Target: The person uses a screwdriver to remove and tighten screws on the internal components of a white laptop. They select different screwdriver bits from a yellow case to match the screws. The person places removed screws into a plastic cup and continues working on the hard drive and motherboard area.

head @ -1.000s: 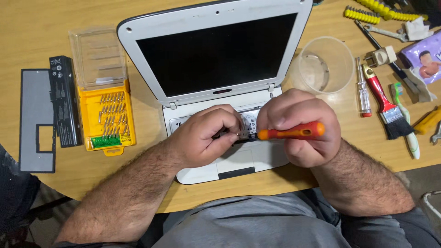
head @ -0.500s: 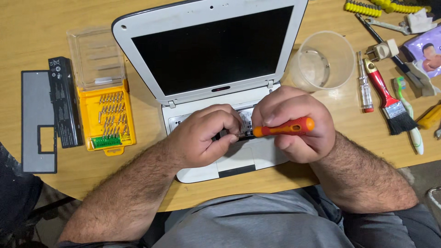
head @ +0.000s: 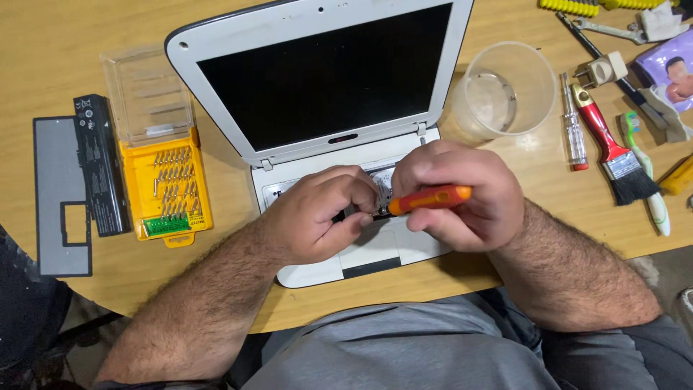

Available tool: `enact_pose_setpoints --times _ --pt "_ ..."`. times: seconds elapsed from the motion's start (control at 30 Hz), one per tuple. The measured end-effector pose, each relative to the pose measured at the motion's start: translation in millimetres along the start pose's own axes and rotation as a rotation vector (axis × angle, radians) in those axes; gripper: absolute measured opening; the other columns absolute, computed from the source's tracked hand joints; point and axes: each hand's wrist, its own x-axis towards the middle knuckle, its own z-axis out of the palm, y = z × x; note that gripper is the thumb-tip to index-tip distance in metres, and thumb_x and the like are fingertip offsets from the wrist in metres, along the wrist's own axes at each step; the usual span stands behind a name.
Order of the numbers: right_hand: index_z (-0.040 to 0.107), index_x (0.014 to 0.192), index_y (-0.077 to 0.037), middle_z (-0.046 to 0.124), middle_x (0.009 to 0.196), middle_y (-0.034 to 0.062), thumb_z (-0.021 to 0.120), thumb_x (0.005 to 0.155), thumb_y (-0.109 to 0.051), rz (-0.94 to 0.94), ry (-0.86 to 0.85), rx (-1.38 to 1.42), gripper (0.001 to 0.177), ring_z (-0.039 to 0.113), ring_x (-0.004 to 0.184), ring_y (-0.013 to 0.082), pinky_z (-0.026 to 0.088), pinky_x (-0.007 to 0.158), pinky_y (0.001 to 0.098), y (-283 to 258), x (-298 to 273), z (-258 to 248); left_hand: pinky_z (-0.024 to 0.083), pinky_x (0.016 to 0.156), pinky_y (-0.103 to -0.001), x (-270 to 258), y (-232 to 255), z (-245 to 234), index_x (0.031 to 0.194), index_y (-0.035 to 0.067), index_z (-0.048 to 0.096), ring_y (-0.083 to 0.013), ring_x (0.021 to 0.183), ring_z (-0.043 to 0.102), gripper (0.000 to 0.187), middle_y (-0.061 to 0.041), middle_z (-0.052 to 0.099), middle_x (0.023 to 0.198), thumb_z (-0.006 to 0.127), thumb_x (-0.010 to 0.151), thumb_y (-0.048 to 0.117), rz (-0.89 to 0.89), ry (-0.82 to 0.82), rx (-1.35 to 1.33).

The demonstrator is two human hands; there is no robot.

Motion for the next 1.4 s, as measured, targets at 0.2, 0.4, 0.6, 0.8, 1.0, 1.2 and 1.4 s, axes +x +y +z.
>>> enact_pose_setpoints --times 0.2,0.4,0.6,0.8,1.0,1.2,1.4 --pt "0.047 0.131 -0.006 0.062 0.094 0.0166 0.073 0.101 -0.022 -0.233 -0.027 -0.316 0.042 0.071 0.081 0.0316 0.066 0.076 0.0451 -4.5 3.1 -1.8 0.047 0.071 -0.036 -0.2 0.1 2.8 0.1 0.006 0.053 -0.0247 0.081 0.057 0.009 -0.009 0.056 0.092 0.05 0.105 0.013 -0.016 0.021 0.0" --pt "0.035 0.151 -0.017 0.066 0.109 0.026 0.061 0.102 0.001 -0.164 0.029 -0.192 0.058 0.068 0.089 0.0308 0.062 0.08 0.0373 -4.1 0.8 9.4 0.049 0.076 -0.036 -2.3 2.8 3.6 0.098 0.005 0.053 -0.0259 0.083 0.06 0.002 -0.01 0.059 0.093 0.054 0.1 0.004 -0.057 0.108 0.017" --pt "0.033 0.147 -0.016 0.064 0.103 0.0255 0.063 0.102 0.002 -0.199 0.061 -0.257 0.056 0.069 0.085 0.0319 0.062 0.078 0.0394 -3.7 0.3 13.2 0.052 0.077 -0.036 -4.2 2.4 3.2 0.101 0.002 0.058 -0.0276 0.087 0.063 0.011 -0.013 0.061 0.098 0.058 0.103 0.013 -0.024 0.213 0.148" --pt "0.031 0.146 -0.016 0.063 0.102 0.0279 0.064 0.098 0.006 -0.213 0.096 -0.24 0.062 0.067 0.084 0.0332 0.059 0.076 0.038 -2.7 3.0 15.2 0.055 0.078 -0.037 -4.0 3.8 4.4 0.101 0.002 0.061 -0.0285 0.088 0.066 0.005 -0.014 0.065 0.099 0.064 0.097 0.003 -0.017 0.282 0.158" --pt "0.031 0.144 -0.014 0.061 0.099 0.0281 0.062 0.097 0.005 -0.257 0.138 -0.249 0.059 0.067 0.082 0.0323 0.061 0.073 0.0371 -0.9 7.9 16.2 0.055 0.078 -0.036 -2.9 6.8 3.3 0.101 0.002 0.062 -0.0271 0.087 0.066 0.009 -0.014 0.066 0.097 0.067 0.094 0.003 -0.024 0.306 0.177" --pt "0.031 0.144 -0.013 0.061 0.095 0.0305 0.063 0.095 0.004 -0.271 0.168 -0.226 0.061 0.066 0.076 0.033 0.059 0.067 0.0359 2.4 9.6 16.2 0.054 0.078 -0.035 -4.3 6.9 1.7 0.107 0.003 0.062 -0.025 0.087 0.064 0.021 -0.013 0.065 0.1 0.071 0.09 0.012 -0.067 0.302 0.197" --pt "0.031 0.146 -0.011 0.061 0.095 0.0312 0.061 0.092 0.006 -0.332 0.147 -0.233 0.064 0.068 0.079 0.0321 0.062 0.07 0.0353 9.1 12.9 12.6 0.054 0.08 -0.038 -8.0 27.4 -17.1 0.108 0.0 0.063 -0.0272 0.086 0.063 0.028 -0.015 0.064 0.097 0.076 0.087 0.012 -0.034 0.4 0.255"
